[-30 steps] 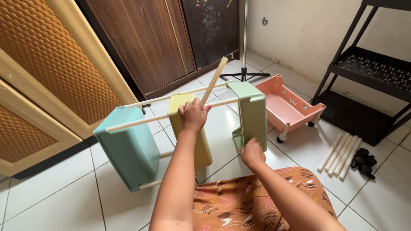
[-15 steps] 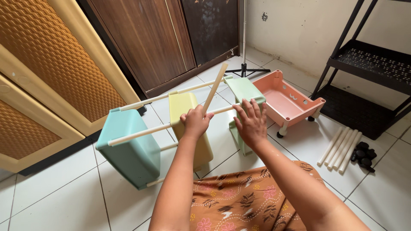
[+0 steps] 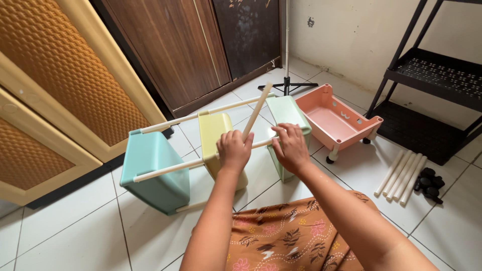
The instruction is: The person assembles a modular storage unit by inserting white plastic rods into the holes of three pastel-colored bins. They connect the bins together, adjust the rods, and then stack the bins on top of each other.
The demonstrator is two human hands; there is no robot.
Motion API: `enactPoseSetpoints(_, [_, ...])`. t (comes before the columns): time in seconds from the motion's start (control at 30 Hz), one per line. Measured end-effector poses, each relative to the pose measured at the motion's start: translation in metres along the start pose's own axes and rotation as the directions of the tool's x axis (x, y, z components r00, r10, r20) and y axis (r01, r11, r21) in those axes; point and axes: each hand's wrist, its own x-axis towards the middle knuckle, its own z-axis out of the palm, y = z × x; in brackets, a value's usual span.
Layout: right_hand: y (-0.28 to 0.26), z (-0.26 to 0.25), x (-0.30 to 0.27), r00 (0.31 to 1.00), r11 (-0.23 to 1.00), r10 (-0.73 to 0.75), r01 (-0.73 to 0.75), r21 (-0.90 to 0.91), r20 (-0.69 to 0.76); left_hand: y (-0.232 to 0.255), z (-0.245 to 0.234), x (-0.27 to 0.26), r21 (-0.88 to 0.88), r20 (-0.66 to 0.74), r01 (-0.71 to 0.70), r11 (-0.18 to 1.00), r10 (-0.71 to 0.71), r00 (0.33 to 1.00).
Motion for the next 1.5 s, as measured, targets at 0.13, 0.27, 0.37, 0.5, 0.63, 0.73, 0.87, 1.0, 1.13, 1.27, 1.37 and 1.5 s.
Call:
enactPoseSetpoints(0.13, [-0.010, -0.002, 0.005, 0.989, 0.922, 0.147, -0.149, 0.357, 0.033, 0.042, 0.018, 0.016, -0.183, 0.030, 0.069, 0.981, -0.064, 0.997])
enactPoseSetpoints(0.27, [-0.001, -0.003, -0.002, 0.957, 0.746, 0.288, -0.245, 0.619, 0.032, 0.092, 0.042, 0.026, -0.380, 0.229, 0.194, 0.904, -0.111, 0.967])
enactPoseSetpoints(0.37, [0.029, -0.015, -0.016, 0.919, 0.608, 0.394, -0.281, 0.742, 0.026, 0.134, 0.066, 0.028, -0.384, 0.360, 0.268, 0.883, -0.124, 0.924])
enactPoseSetpoints(0.5, [0.088, -0.031, -0.048, 0.905, 0.818, 0.405, -0.295, 0.494, -0.129, 0.190, 0.113, 0.018, -0.375, 0.389, 0.192, 0.907, -0.034, 0.921])
enactPoseSetpoints(0.63, [0.164, -0.039, -0.089, 0.741, 0.790, 0.611, -0.549, 0.273, -0.277, 0.243, 0.162, -0.006, -0.476, 0.190, -0.044, 0.878, 0.152, 0.970])
enactPoseSetpoints(0.73, [0.224, -0.047, -0.127, 0.651, 0.745, 0.642, -0.653, 0.132, -0.404, 0.267, 0.191, -0.024, -0.551, 0.239, -0.089, 0.829, 0.259, 0.936])
enactPoseSetpoints(0.87, [0.278, -0.055, -0.188, 0.568, 0.559, 0.748, -0.818, -0.136, -0.342, 0.275, 0.218, -0.047, -0.513, 0.230, -0.187, 0.838, 0.344, 0.910])
enactPoseSetpoints(1.0, [0.309, -0.037, -0.217, 0.450, 0.403, 0.883, -0.871, -0.281, -0.130, 0.270, 0.234, -0.056, -0.503, 0.325, -0.149, 0.852, 0.346, 0.880])
enactPoseSetpoints(1.13, [0.333, -0.005, -0.217, 0.396, 0.369, 0.918, -0.836, -0.406, 0.019, 0.263, 0.242, -0.053, -0.505, 0.421, -0.086, 0.859, 0.332, 0.844])
enactPoseSetpoints(1.27, [0.353, 0.009, -0.214, 0.262, 0.259, 0.963, -0.814, -0.520, 0.069, 0.261, 0.247, -0.047, -0.479, 0.496, -0.050, 0.876, 0.317, 0.808])
enactPoseSetpoints(1.37, [0.357, 0.010, -0.214, 0.200, 0.209, 0.977, -0.788, -0.579, 0.081, 0.259, 0.248, -0.043, -0.477, 0.511, -0.045, 0.878, 0.319, 0.798])
enactPoseSetpoints(1.5, [0.358, 0.007, -0.215, 0.161, 0.190, 0.981, -0.749, -0.634, 0.104, 0.259, 0.240, -0.040, -0.492, 0.514, -0.035, 0.870, 0.322, 0.795])
